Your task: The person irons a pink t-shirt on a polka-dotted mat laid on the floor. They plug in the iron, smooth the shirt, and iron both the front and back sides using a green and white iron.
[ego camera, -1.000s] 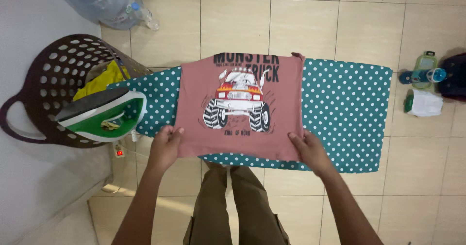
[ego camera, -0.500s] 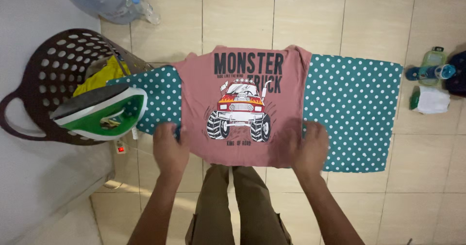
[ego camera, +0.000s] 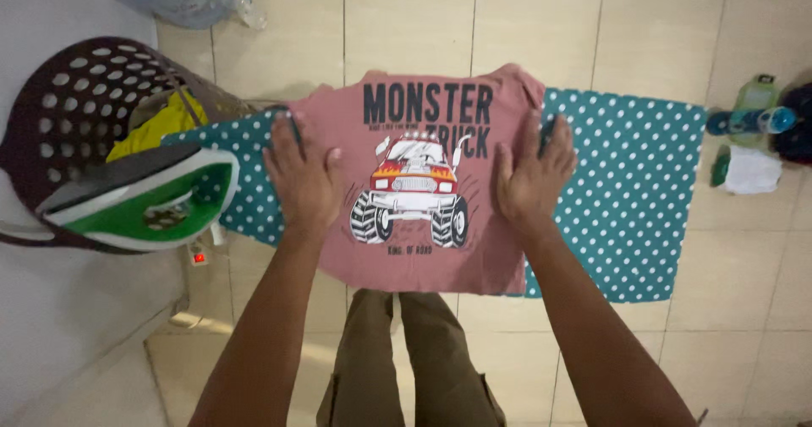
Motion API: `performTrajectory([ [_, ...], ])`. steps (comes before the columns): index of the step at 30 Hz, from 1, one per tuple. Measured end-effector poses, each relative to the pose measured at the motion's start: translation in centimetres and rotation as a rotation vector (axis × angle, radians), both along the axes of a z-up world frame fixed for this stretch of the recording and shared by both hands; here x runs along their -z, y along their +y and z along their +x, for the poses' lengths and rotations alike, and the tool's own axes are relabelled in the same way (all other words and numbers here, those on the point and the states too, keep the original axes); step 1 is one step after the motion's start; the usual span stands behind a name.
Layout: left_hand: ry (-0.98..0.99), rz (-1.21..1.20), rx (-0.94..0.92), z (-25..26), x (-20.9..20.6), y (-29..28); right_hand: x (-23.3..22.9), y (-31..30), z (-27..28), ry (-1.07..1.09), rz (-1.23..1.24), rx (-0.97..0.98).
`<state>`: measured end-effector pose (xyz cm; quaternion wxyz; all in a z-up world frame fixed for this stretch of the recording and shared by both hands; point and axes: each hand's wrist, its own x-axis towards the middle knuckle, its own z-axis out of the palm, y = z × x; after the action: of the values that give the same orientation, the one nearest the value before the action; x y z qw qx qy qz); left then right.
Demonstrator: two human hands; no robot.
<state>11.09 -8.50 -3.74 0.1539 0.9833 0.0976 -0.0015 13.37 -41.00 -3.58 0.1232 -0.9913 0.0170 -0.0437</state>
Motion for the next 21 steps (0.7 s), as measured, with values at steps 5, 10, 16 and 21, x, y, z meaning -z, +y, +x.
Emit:
performTrajectory([
  [5,-0.156,-0.099,-0.133,1.3,0.8,0.4,-0.5,-0.8,3.0,-0.028,0.189,0.045],
  [10,-0.200,-0.093,-0.086,3.8,2.3,1.7,-1.5,0.0,5.0,0.106,0.252,0.174],
  [16,-0.307,-0.256,-0.049,4.2,1.6,2.7,-1.1,0.5,4.3,0.013,0.199,0.168],
  [21,-0.292,-0.348,-0.152,2.9,0.3,2.3,-1.9,1.7,-2.8,-0.161,0.006,-0.094],
])
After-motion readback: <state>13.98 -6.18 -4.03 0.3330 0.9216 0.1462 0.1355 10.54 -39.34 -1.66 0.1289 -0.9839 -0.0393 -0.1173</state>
